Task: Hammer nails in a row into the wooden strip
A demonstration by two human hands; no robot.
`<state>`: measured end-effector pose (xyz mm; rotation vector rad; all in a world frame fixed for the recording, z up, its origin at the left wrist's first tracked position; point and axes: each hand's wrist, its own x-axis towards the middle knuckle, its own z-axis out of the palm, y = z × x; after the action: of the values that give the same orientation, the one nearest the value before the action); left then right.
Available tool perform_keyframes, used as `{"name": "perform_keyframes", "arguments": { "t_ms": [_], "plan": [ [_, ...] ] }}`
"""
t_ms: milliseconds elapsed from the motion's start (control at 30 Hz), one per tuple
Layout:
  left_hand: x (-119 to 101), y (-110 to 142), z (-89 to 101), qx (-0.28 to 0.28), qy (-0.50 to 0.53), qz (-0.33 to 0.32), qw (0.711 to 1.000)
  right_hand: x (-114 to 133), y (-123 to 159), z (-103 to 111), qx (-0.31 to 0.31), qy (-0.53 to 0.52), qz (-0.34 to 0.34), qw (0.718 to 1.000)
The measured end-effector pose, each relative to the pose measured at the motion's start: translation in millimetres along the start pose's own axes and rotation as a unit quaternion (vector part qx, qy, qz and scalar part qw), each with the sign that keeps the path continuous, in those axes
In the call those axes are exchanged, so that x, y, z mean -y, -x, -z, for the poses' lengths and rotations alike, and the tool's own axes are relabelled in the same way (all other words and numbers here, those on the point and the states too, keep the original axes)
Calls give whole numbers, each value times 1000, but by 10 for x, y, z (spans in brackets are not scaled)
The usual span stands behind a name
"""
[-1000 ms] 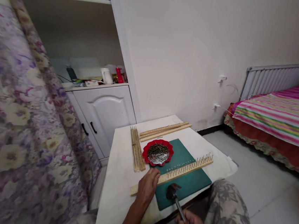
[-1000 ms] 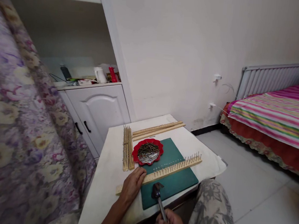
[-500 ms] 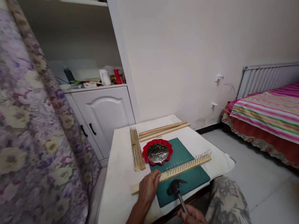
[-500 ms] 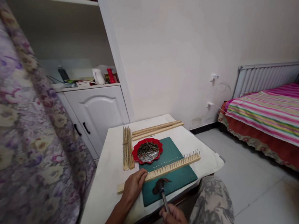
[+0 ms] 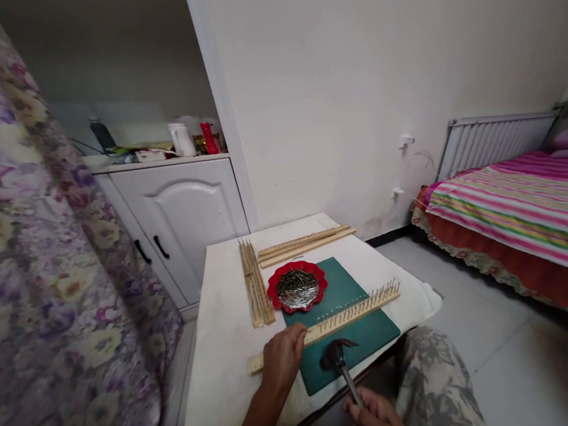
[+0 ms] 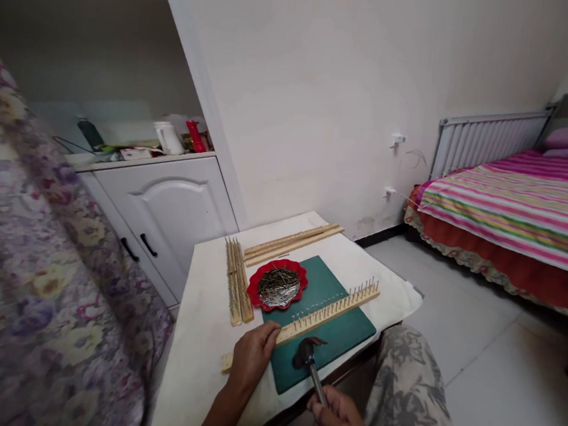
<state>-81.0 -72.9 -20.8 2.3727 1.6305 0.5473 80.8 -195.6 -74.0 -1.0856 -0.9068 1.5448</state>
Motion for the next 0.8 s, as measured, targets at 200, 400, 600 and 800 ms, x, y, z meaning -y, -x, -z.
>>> {"name": "perform_keyframes", "arguments": {
  "t_ms": [200, 400, 600, 800],
  "plan": [
    [8, -59, 18, 8, -16, -19, 1000, 78, 23, -43, 6, 2, -10, 1000],
    [-44, -175, 27, 35, -54, -46, 997, 157, 43, -63, 5, 8, -28, 1000],
    [-25, -271, -3, 52, -74, -62, 994, 113, 52, -23, 2, 28, -17, 999],
    [-50, -349, -3, 83, -90, -88, 989, 137, 39, -18, 0, 25, -22, 999]
  ]
}}
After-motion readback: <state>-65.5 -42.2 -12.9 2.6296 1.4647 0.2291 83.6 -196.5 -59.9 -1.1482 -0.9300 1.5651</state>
